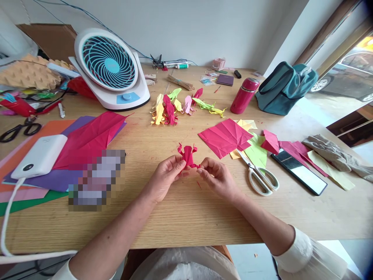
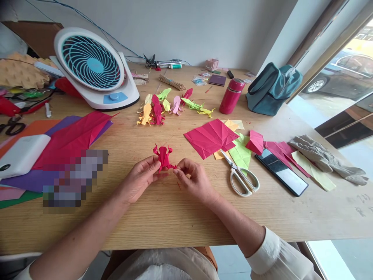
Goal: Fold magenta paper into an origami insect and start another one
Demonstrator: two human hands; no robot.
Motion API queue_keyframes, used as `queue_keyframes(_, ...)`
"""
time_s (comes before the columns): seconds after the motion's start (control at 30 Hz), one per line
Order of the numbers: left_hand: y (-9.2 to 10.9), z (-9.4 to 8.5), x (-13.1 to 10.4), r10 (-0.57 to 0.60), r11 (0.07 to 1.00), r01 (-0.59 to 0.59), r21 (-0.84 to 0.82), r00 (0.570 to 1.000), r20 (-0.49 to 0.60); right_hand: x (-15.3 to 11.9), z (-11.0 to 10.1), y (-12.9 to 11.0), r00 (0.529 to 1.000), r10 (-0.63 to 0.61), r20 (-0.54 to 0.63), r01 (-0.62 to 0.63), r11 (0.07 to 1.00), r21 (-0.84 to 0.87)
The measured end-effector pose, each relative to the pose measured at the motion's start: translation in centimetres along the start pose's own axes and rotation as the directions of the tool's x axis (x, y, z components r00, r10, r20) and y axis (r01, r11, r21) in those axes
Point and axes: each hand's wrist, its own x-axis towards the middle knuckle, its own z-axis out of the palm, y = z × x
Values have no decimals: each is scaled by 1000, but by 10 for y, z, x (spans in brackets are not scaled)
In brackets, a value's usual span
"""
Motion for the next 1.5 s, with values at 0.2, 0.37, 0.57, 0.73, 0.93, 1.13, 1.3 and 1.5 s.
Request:
queue_keyframes(0.2, -2, 0, 2, 116, 988, -107, 115, 991, -74, 1, 0, 0, 997, 56, 43, -62, 987, 145)
queue_keyframes(0.37, -1, 0, 2, 168, 980, -153, 129, 979, -114, 4, -4, 3, 990, 128, 60, -140, 948, 286)
queue_keyframes(0.57, -4, 1, 4, 253, 927, -225, 300, 965, -61, 5, -4, 2, 986, 150, 77, -165, 949, 268)
queue_keyframes(0.73, -12, 4, 3, 207, 922, -197, 332, 978, 7, 7, 7, 4, 987, 139, 85, -160, 917, 364)
queue_keyframes(0.93, -7, 7, 0, 156, 931, -179, 319, 983, 96, 8, 6, 6, 985, 160, 72, -175, 876, 449)
queue_keyframes(1.13, -6, 8, -1, 66, 969, -101, 226, 985, 160, 8, 2, 6, 977, 212, 32, -204, 877, 435)
queue_keyframes(1.3, -11, 8, 2, 42, 980, -61, 189, 994, 102, 9, 5, 9, 975, 215, 60, -216, 838, 501)
queue_keyframes(1.5, -14, 5, 4, 126, 943, -133, 304, 991, 42, 9, 8, 13, 969, 238, 65, -239, 841, 486)
